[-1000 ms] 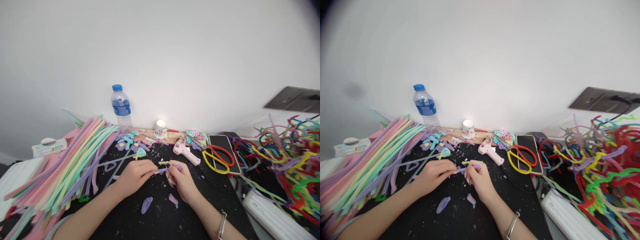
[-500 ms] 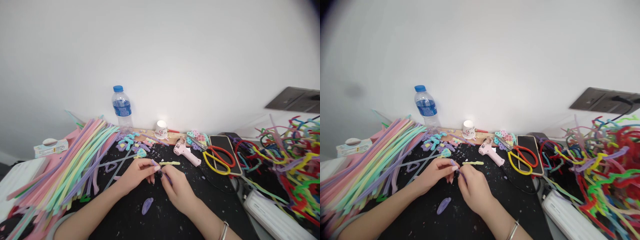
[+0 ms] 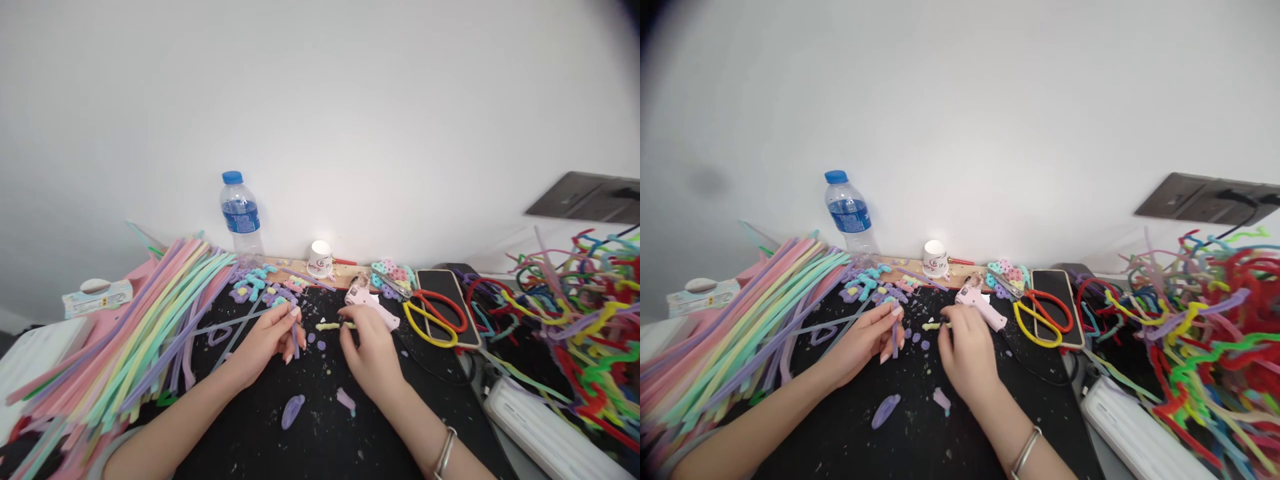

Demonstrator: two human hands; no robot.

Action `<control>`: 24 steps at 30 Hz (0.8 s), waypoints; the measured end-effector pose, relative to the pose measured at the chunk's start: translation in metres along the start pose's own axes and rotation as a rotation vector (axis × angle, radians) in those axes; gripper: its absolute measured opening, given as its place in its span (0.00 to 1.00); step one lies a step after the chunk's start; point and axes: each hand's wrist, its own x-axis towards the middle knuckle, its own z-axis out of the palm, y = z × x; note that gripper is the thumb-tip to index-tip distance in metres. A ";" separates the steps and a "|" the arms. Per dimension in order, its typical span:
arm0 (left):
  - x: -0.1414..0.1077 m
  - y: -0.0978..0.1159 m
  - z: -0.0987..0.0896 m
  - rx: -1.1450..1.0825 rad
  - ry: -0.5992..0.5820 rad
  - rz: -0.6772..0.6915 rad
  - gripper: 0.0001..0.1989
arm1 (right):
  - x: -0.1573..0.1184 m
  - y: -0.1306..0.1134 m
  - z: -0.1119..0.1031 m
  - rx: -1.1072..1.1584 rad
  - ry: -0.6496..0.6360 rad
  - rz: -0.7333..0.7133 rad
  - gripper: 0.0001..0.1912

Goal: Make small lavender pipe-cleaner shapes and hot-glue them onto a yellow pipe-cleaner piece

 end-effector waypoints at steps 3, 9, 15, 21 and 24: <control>0.000 0.001 0.000 0.008 -0.016 -0.002 0.12 | 0.007 0.023 -0.001 -0.257 0.072 0.140 0.16; 0.000 0.003 -0.003 0.051 -0.076 -0.061 0.11 | 0.010 0.049 -0.002 -0.470 -0.069 0.396 0.22; 0.001 0.002 -0.005 0.060 -0.132 -0.077 0.11 | 0.014 0.053 -0.005 -0.205 -0.007 0.359 0.18; 0.001 0.002 -0.006 0.144 -0.166 -0.063 0.13 | 0.015 0.048 -0.009 0.338 0.043 0.375 0.13; 0.001 0.000 -0.006 0.195 -0.183 -0.044 0.15 | 0.013 0.045 -0.009 0.586 -0.097 0.404 0.14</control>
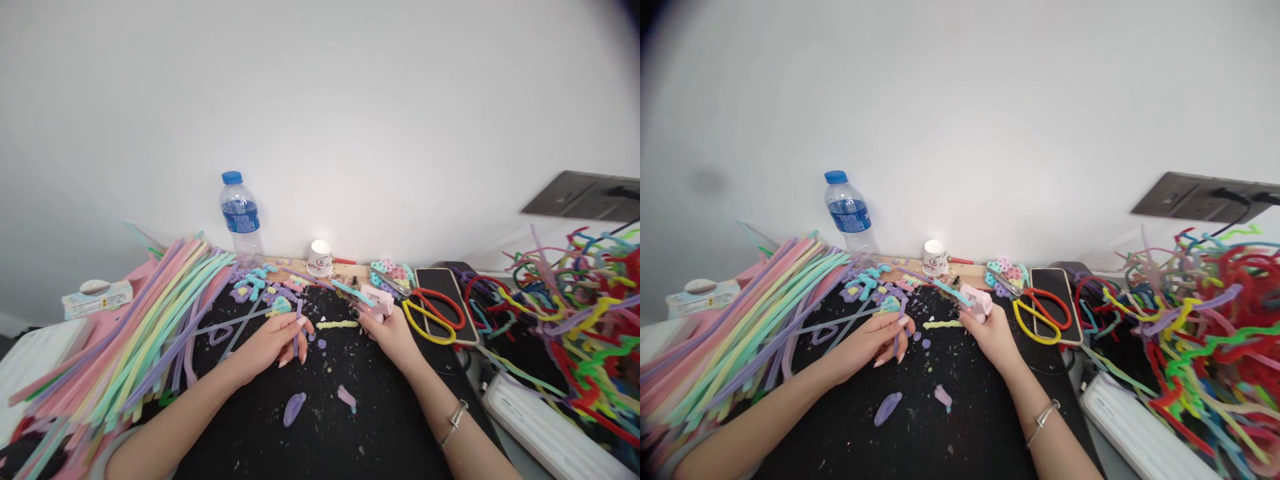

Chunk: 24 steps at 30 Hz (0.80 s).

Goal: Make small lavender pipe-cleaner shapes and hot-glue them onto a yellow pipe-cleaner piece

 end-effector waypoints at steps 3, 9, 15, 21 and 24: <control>0.001 0.000 0.000 0.030 -0.010 -0.019 0.16 | -0.003 0.000 0.003 0.123 -0.142 0.055 0.13; 0.002 0.001 0.000 0.086 -0.022 -0.049 0.16 | -0.007 -0.003 0.010 0.147 -0.242 0.098 0.11; 0.001 0.003 0.002 0.116 -0.019 -0.063 0.17 | -0.007 -0.002 0.012 0.117 -0.227 0.086 0.13; 0.001 0.003 0.003 0.120 -0.018 -0.070 0.16 | -0.007 -0.001 0.013 0.108 -0.238 0.080 0.14; 0.000 0.003 0.003 0.118 -0.018 -0.069 0.17 | -0.008 -0.002 0.012 0.099 -0.234 0.074 0.12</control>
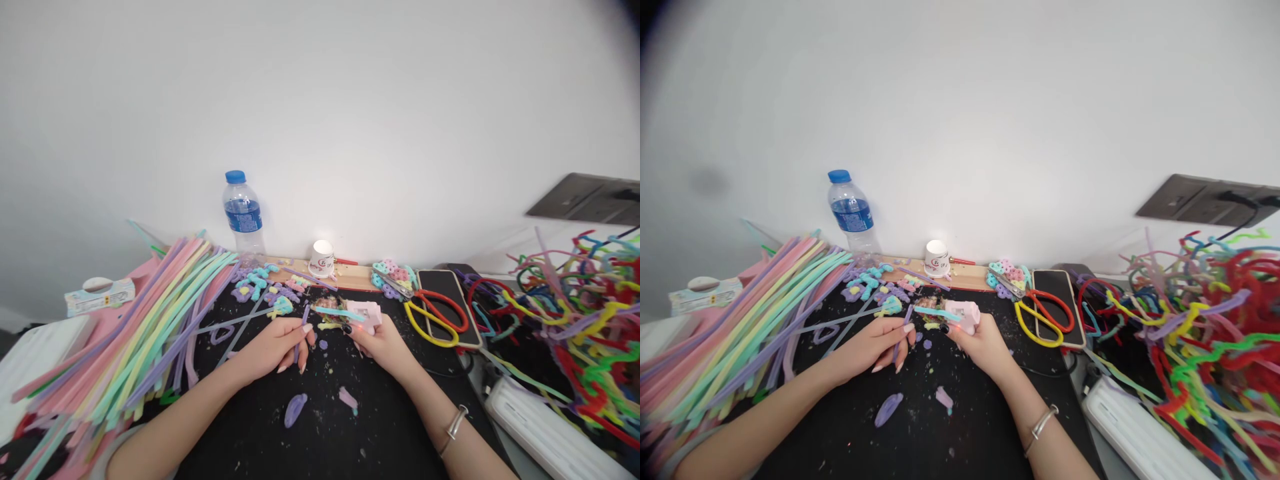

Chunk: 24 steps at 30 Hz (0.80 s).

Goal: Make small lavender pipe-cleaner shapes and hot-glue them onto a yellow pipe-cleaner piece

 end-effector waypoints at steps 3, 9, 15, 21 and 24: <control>0.000 -0.001 0.000 0.001 0.002 0.001 0.17 | 0.000 -0.001 0.000 -0.013 -0.004 -0.008 0.13; 0.000 -0.002 0.000 -0.014 0.020 -0.001 0.17 | -0.001 0.000 0.000 -0.025 -0.019 -0.018 0.14; 0.000 -0.001 0.000 -0.022 0.022 0.002 0.17 | -0.001 0.000 0.000 -0.046 -0.020 -0.017 0.13; 0.000 0.000 0.000 -0.026 0.027 -0.007 0.17 | -0.001 0.000 0.000 -0.055 -0.022 -0.025 0.12; 0.001 0.000 0.000 -0.029 0.027 -0.009 0.17 | -0.001 -0.001 0.000 -0.069 -0.027 -0.027 0.12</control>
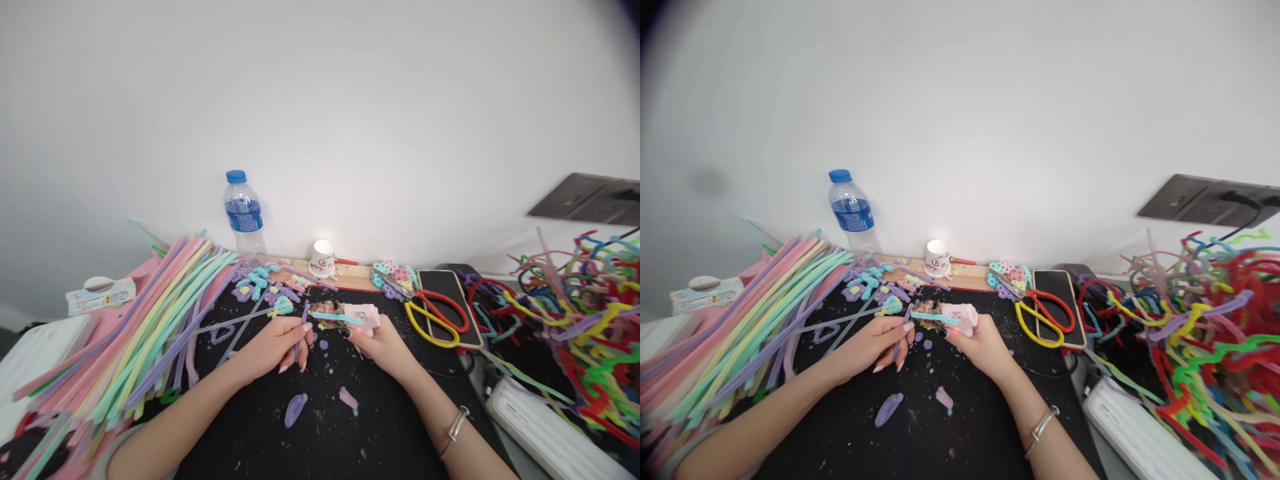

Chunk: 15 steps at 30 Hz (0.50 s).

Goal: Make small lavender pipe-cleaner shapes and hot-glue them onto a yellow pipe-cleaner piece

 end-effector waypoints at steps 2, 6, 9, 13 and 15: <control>0.000 0.000 0.000 0.000 0.002 -0.003 0.17 | 0.000 -0.001 0.000 -0.012 0.000 0.000 0.11; 0.000 -0.001 0.000 -0.004 0.001 0.004 0.17 | -0.001 -0.001 0.000 -0.028 0.003 0.000 0.10; 0.000 -0.002 0.000 -0.001 0.001 0.013 0.17 | -0.001 -0.001 0.000 -0.023 0.000 0.001 0.10; 0.000 -0.002 -0.001 -0.007 0.000 0.008 0.17 | 0.000 -0.002 -0.001 -0.014 -0.013 0.007 0.10; 0.000 -0.002 -0.001 -0.012 0.001 0.008 0.17 | 0.001 -0.002 -0.001 -0.007 -0.023 0.016 0.09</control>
